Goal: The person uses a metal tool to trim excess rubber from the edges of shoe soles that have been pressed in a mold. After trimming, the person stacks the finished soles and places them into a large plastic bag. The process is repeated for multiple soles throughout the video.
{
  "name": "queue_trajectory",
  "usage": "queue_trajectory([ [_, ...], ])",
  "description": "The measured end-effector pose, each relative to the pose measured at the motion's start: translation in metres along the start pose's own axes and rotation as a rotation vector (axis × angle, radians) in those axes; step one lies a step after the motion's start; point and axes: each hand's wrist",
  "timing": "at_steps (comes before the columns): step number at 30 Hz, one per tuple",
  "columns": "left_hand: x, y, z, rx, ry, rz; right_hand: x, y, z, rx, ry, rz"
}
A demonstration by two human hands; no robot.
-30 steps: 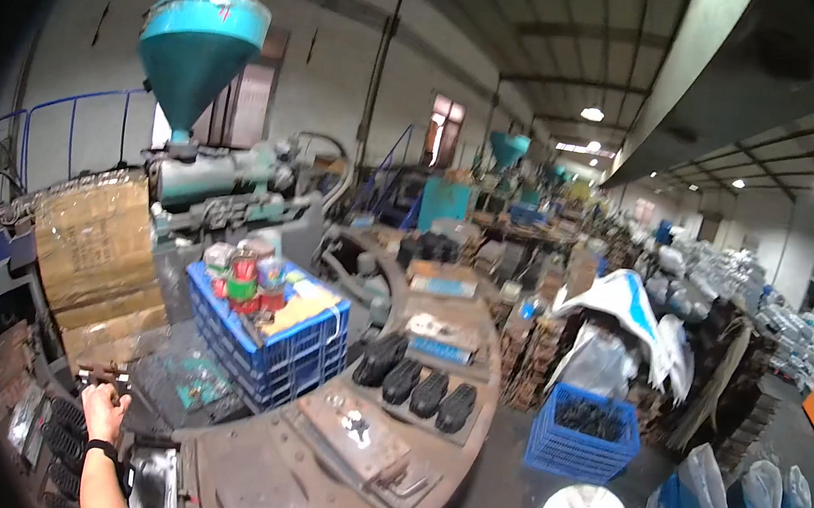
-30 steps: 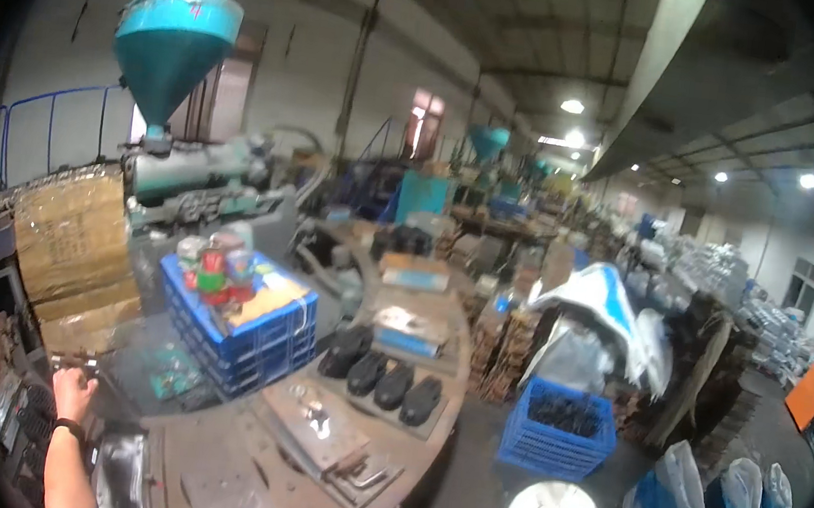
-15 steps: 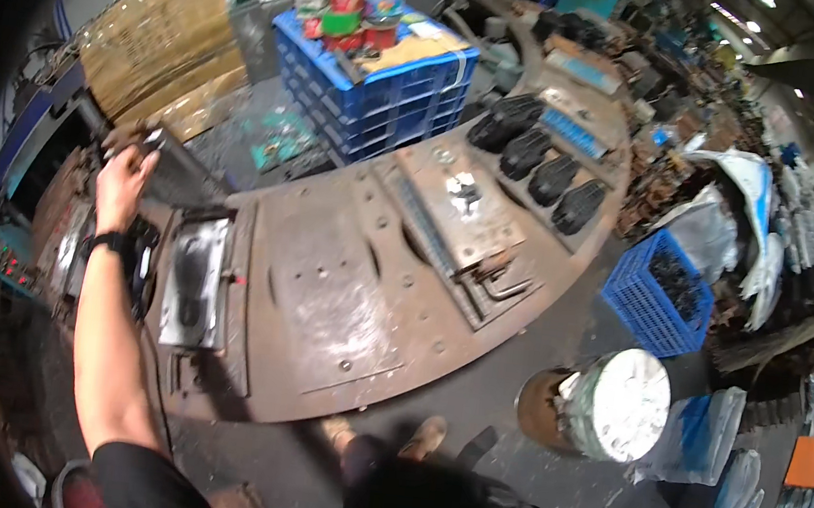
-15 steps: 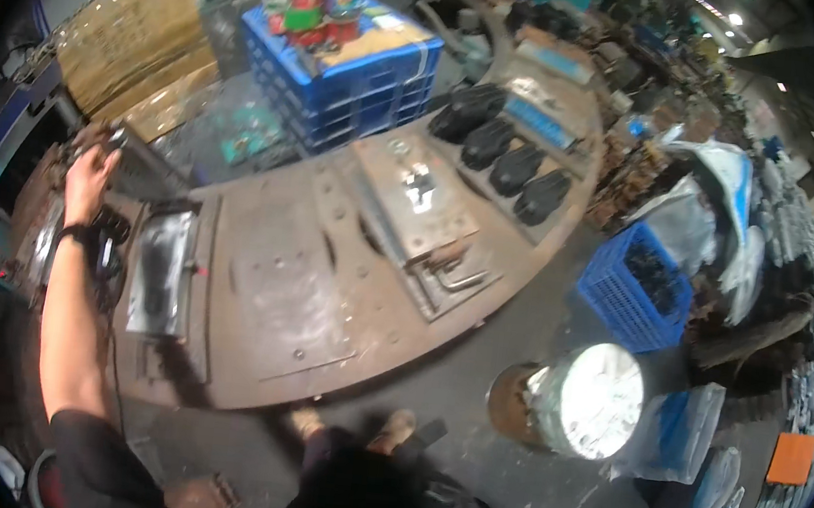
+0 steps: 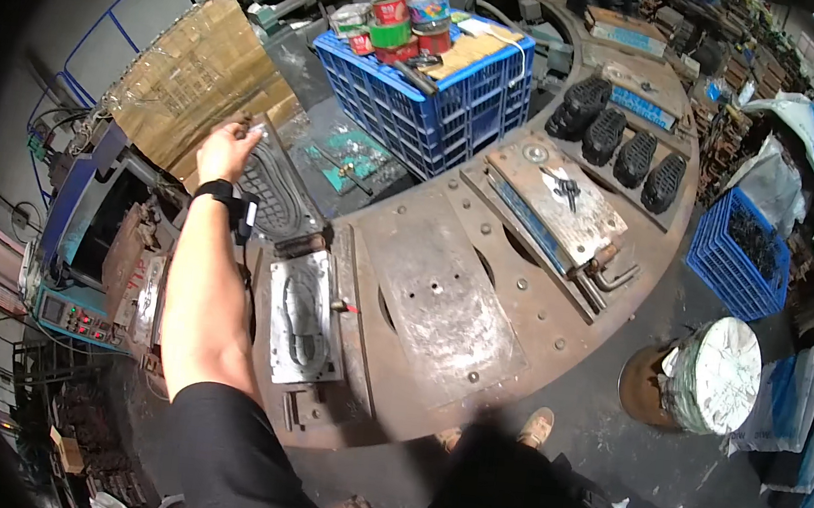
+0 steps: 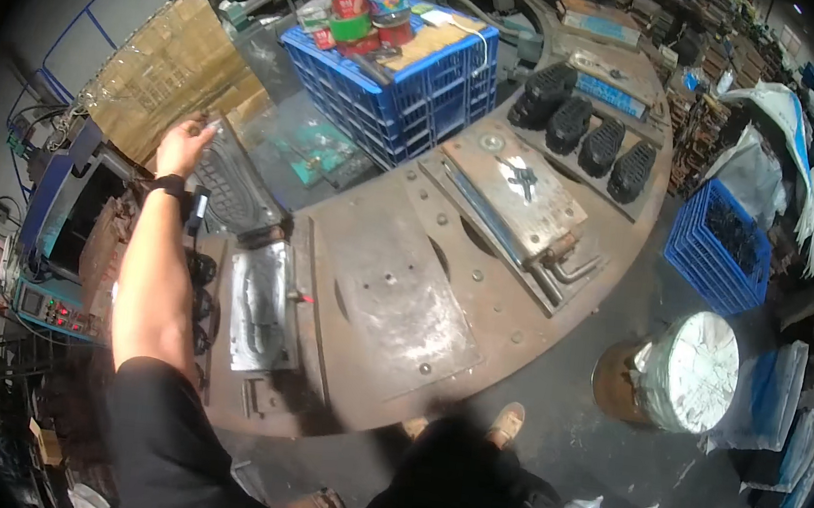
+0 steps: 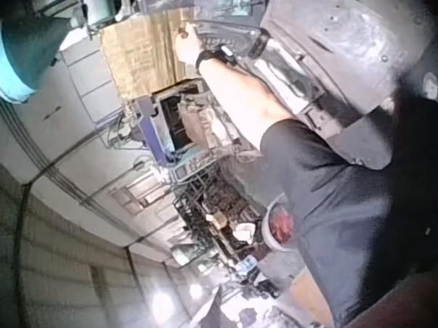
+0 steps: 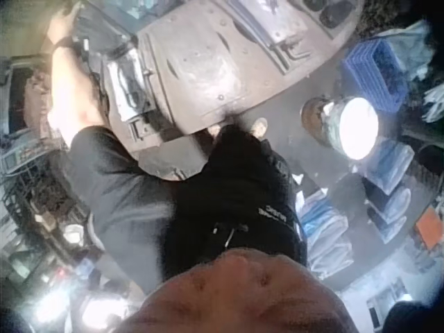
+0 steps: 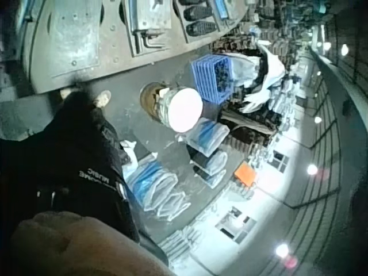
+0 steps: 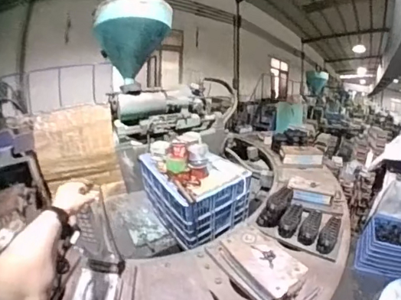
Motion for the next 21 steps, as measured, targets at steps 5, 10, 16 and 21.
queue_trajectory([
  [5,0.008,0.012,-0.009,-0.024,0.005,0.089,-0.037,0.002,-0.006,0.053,-0.001,0.091],
  [10,0.033,0.014,-0.078,-0.117,0.122,0.064,-0.053,-0.077,0.035,0.286,-0.055,0.243],
  [16,0.091,0.036,-0.221,-0.241,0.149,0.003,-0.068,-0.282,0.029,0.752,-0.031,-0.051],
  [21,0.106,0.017,-0.346,-0.249,-0.047,-0.162,-0.107,-0.380,-0.008,1.294,-0.155,-0.496],
])
Point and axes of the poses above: each hand's wrist, its own z-axis towards the middle knuckle, its own x-axis out of the back of the hand, y = z × x, and after that the axes turned 14 degrees about -z, right-handed
